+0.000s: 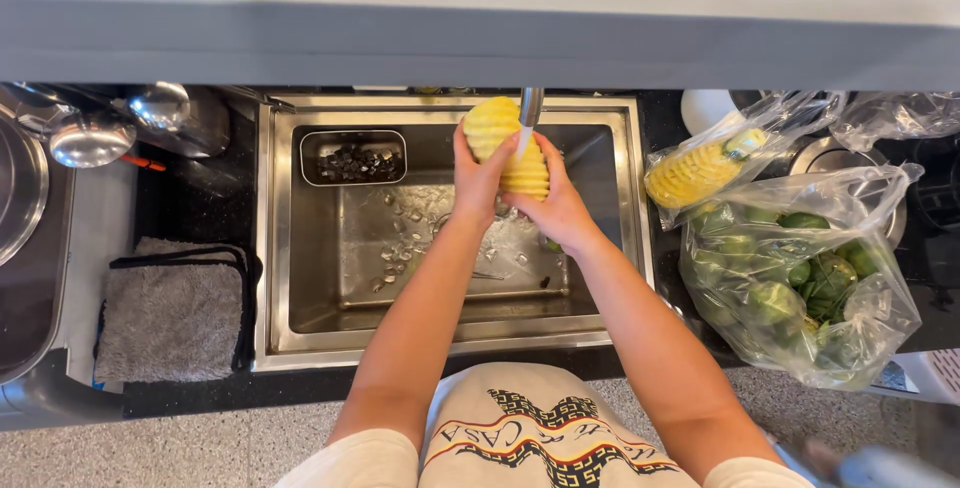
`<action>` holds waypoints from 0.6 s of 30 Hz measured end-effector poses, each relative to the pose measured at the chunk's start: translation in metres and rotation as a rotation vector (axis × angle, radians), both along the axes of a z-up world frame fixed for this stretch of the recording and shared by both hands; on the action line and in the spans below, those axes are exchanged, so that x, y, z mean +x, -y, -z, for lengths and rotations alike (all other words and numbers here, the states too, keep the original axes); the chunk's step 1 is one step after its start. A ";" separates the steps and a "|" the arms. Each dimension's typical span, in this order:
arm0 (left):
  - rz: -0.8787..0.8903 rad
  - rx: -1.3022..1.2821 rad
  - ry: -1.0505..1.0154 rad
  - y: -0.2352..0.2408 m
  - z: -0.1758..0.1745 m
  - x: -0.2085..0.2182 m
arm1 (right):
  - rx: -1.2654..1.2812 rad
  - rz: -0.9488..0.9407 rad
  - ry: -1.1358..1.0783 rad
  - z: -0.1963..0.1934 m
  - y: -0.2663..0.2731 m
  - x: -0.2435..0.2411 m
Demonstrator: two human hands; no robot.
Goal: Washing a peeled pineapple and wrapping it in plastic wrap.
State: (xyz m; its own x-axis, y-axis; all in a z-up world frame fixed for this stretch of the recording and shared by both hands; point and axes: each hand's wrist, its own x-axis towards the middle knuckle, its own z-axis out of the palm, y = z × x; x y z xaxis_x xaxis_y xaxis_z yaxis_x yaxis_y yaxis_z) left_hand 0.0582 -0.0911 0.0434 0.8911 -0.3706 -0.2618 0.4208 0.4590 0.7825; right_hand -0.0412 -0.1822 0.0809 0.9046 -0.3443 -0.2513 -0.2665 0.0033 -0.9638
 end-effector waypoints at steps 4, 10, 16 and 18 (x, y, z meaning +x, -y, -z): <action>0.034 -0.140 -0.085 0.003 0.007 0.002 | 0.273 0.072 -0.078 -0.008 -0.003 0.001; 0.282 -0.437 -0.290 0.000 0.016 0.012 | 0.638 0.039 -0.032 0.004 0.014 -0.014; 0.376 -0.579 -0.381 -0.001 -0.017 0.018 | 1.104 -0.097 0.005 0.003 0.014 -0.023; 0.337 -0.517 -0.305 0.002 -0.008 0.021 | 0.844 -0.047 -0.076 -0.009 0.008 -0.019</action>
State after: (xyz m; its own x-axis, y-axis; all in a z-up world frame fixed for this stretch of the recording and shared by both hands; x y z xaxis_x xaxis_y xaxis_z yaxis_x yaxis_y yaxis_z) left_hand 0.0787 -0.0933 0.0512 0.6201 -0.7592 -0.1975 0.7725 0.5470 0.3226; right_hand -0.0598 -0.1905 0.0903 0.8837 0.0238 -0.4675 -0.3483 0.7008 -0.6225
